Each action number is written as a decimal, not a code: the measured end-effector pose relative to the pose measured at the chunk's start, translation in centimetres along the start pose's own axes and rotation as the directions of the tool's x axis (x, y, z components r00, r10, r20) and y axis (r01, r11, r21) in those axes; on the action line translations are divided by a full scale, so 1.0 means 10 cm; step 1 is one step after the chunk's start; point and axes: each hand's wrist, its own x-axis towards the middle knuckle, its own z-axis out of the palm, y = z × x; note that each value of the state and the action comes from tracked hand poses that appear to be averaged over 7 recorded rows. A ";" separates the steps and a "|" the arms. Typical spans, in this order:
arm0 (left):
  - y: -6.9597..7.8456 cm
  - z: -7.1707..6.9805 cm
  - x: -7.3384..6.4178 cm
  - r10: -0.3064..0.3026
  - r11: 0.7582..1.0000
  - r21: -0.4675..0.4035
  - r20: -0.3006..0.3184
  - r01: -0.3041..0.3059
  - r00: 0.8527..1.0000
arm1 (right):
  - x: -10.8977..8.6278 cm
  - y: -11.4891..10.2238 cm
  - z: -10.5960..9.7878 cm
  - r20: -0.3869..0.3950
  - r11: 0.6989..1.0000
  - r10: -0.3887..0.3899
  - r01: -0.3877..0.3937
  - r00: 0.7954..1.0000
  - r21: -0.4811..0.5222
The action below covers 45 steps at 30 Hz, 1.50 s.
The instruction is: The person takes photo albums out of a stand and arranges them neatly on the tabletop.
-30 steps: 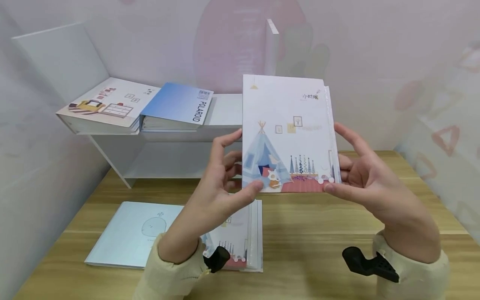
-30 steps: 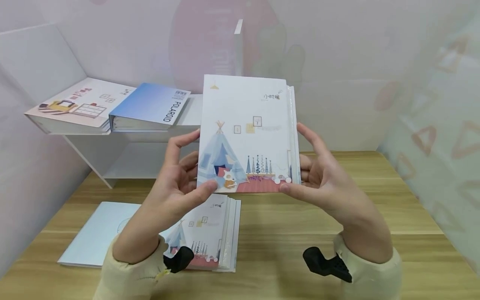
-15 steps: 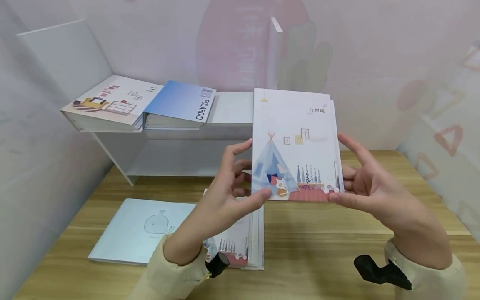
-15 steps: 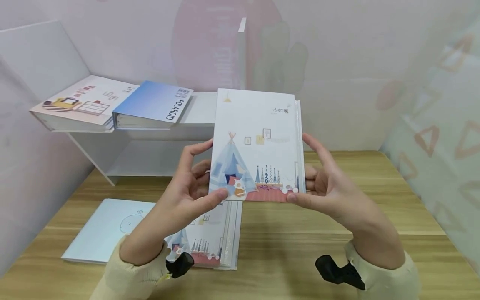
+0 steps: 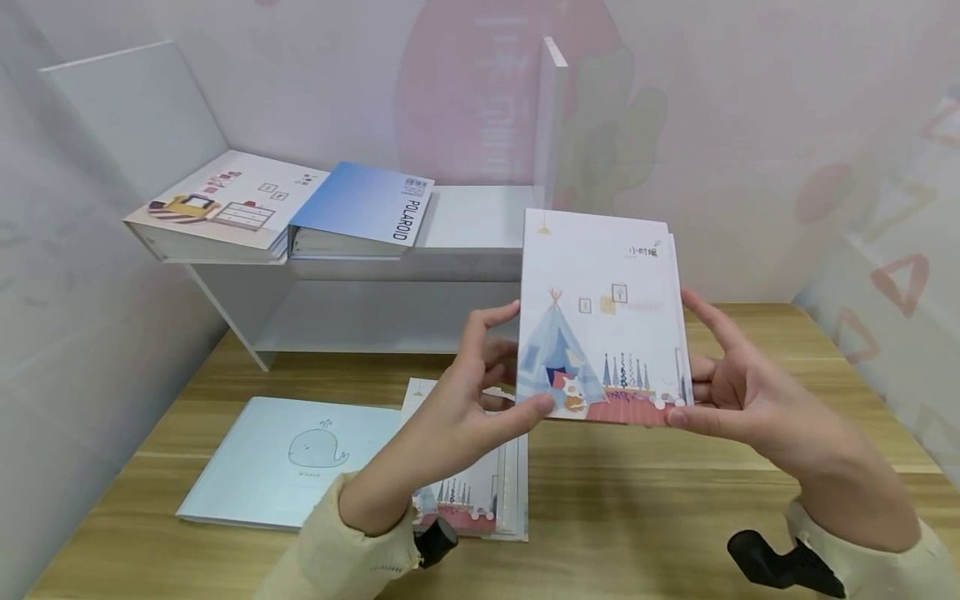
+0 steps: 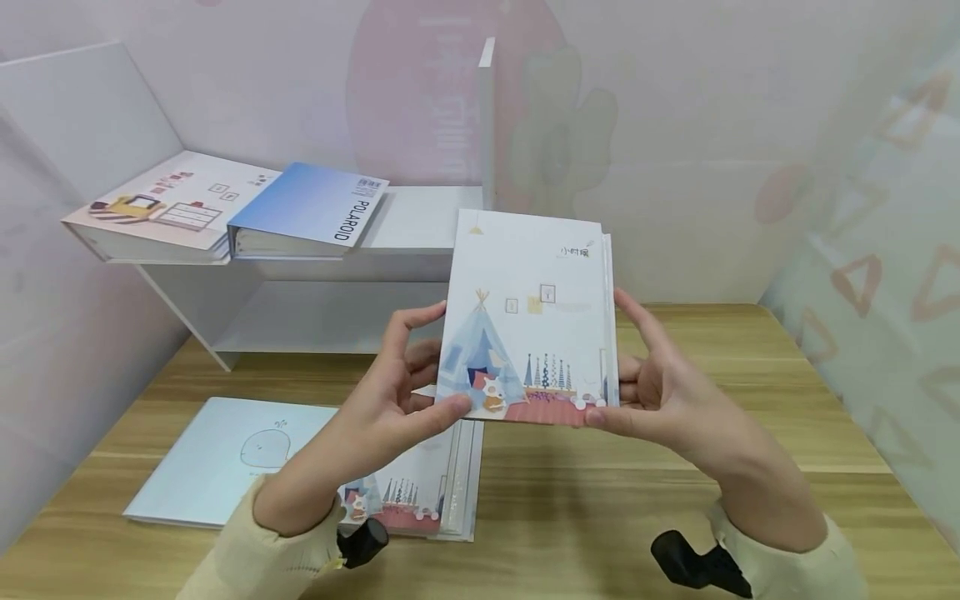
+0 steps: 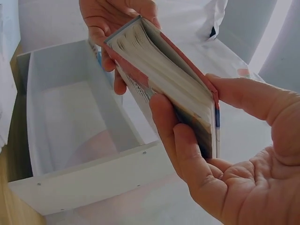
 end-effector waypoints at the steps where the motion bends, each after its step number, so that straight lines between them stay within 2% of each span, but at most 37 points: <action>1: -0.01 0.01 0.00 -0.008 1.000 0.004 0.002 0.008 1.000 | -0.01 0.01 -0.01 0.003 1.000 0.006 -0.006 1.000 0.002; 7: -0.05 0.06 -0.01 -0.059 0.998 0.015 0.034 0.058 0.998 | -0.08 0.10 -0.03 0.025 0.999 0.041 -0.042 0.999 0.024; 11: -0.08 0.08 -0.01 -0.076 0.997 -0.008 0.059 0.077 0.995 | -0.11 0.15 -0.04 0.030 0.998 0.039 -0.041 0.999 0.039; 16: -0.10 0.09 -0.02 -0.093 0.995 -0.027 0.067 0.095 0.993 | -0.13 0.19 -0.03 0.021 0.998 0.049 -0.050 0.999 0.044; 24: -0.15 0.10 -0.04 -0.134 0.991 -0.011 0.079 0.135 0.988 | -0.17 0.25 0.00 -0.010 0.994 0.102 -0.102 0.995 0.029; 32: -0.22 0.10 -0.06 -0.157 0.987 -0.005 0.099 0.159 0.983 | -0.21 0.37 0.01 0.018 0.992 0.089 -0.090 0.996 0.090; 40: -0.30 0.11 -0.08 -0.180 0.979 -0.068 0.167 0.193 0.969 | -0.29 0.45 0.00 0.038 0.989 0.125 -0.127 0.991 0.073; 45: -0.34 0.11 -0.09 -0.203 0.973 -0.075 0.190 0.220 0.961 | -0.33 0.51 0.00 0.048 0.983 0.151 -0.155 0.987 0.096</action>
